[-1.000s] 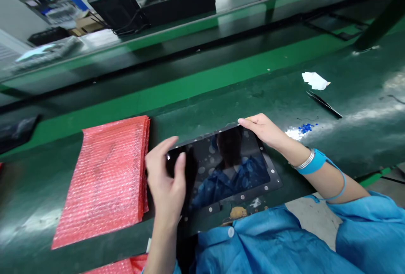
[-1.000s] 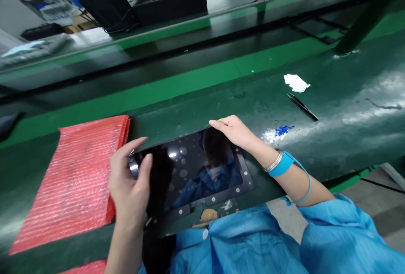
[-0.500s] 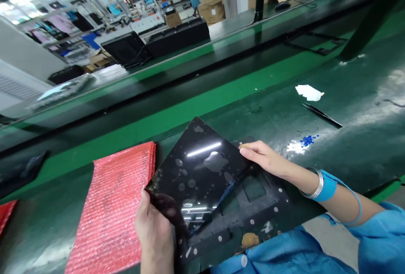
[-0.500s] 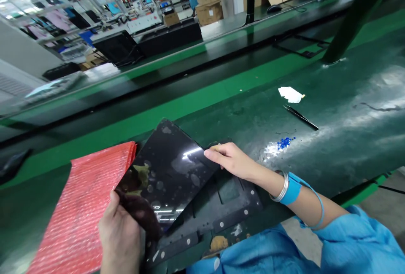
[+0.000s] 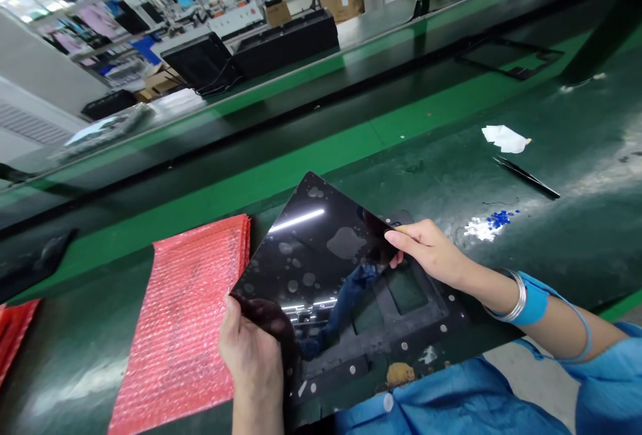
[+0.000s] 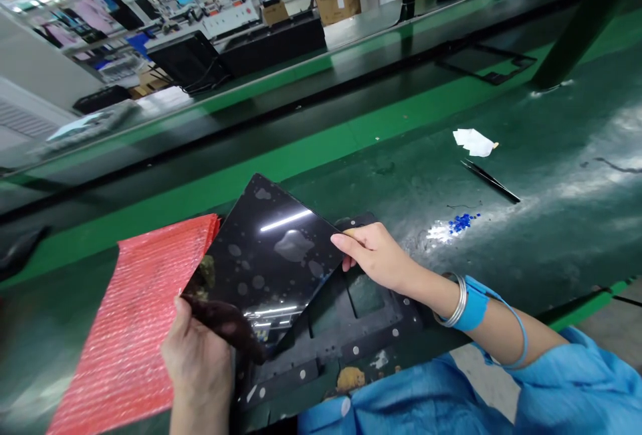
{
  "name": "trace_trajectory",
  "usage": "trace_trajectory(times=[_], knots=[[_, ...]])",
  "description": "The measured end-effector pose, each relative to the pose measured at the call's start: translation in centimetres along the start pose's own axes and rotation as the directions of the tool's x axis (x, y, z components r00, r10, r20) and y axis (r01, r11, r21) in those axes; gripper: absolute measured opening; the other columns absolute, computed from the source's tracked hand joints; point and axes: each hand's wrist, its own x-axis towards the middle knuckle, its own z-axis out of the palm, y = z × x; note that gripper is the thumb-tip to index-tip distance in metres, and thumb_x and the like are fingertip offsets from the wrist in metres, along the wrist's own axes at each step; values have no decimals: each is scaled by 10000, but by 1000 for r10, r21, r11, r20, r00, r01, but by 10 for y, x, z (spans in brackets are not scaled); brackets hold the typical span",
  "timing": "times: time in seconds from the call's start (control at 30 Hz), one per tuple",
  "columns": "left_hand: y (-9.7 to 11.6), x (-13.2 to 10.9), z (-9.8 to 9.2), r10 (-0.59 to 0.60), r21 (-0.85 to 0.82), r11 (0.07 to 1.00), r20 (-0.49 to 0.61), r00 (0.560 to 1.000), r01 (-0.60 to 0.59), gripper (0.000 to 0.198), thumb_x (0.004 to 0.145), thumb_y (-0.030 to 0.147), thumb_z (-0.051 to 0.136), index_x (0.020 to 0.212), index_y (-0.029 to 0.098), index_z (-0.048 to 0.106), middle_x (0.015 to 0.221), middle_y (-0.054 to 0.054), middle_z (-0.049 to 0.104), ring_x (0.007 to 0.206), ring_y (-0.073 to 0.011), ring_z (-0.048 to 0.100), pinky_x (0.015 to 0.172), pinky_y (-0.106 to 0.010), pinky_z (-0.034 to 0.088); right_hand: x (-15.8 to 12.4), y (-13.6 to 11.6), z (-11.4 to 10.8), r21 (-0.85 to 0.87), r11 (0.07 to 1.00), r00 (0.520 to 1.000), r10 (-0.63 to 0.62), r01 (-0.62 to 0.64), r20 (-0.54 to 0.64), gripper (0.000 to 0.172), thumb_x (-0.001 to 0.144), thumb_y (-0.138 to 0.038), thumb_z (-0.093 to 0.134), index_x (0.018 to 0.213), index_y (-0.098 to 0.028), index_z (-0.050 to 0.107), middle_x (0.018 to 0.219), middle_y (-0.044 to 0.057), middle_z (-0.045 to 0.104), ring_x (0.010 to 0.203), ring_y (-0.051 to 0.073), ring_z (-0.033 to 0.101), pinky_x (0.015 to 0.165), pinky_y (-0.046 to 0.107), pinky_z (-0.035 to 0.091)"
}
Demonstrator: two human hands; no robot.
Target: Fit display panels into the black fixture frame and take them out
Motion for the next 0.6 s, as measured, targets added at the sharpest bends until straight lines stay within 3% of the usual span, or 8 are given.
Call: trace_trajectory(times=[0.1, 0.2, 0.27, 0.37, 0.5, 0.6], knots=[[2, -2, 8, 17, -77, 997, -74, 997, -23, 215, 839, 453, 706, 783, 249, 674, 644, 49, 646, 635, -145, 626, 600, -244, 528, 3, -2, -1, 78, 997, 999, 23, -26, 32, 593, 786, -782, 588, 604, -217, 600, 598, 30, 658, 592, 165, 631, 620, 305, 493], [7, -6, 22, -58, -147, 988, -75, 996, 46, 247, 814, 472, 739, 842, 228, 716, 791, 18, 727, 834, -167, 696, 749, -249, 572, 8, -1, -3, 205, 975, 995, 77, -88, 59, 580, 704, -777, 682, 652, -207, 588, 597, 3, 636, 533, 144, 622, 565, 284, 485], [10, -7, 27, -111, -163, 981, -33, 993, 105, 306, 764, 482, 787, 898, 211, 741, 899, -6, 760, 914, -181, 706, 813, -260, 578, 12, 1, -6, 264, 958, 994, 105, -111, 37, 581, 664, -762, 726, 652, -199, 582, 599, -4, 630, 493, 133, 608, 530, 275, 472], [13, -9, 29, -83, -189, 978, 58, 995, 93, 388, 675, 437, 865, 976, 216, 758, 1007, -18, 773, 967, -182, 707, 829, -240, 575, 16, 6, -11, 316, 943, 990, 131, -106, -57, 579, 636, -747, 756, 654, -190, 601, 598, 6, 635, 471, 130, 597, 503, 275, 467], [17, -18, 32, -143, -142, 973, 237, 961, 180, 458, 590, 363, 928, 970, 164, 770, 886, -54, 767, 864, -212, 734, 735, -261, 600, 21, 12, -15, 375, 924, 967, 159, -74, -200, 577, 581, -732, 798, 642, -190, 609, 565, 14, 634, 476, 138, 599, 503, 280, 476], [20, -26, 42, -213, -95, 963, 305, 928, 252, 443, 480, 291, 977, 839, 137, 767, 757, -54, 732, 793, -259, 747, 675, -309, 618, 24, 15, -16, 395, 918, 949, 159, -41, -272, 584, 557, -739, 804, 618, -197, 594, 532, 15, 624, 473, 142, 595, 502, 282, 469]])
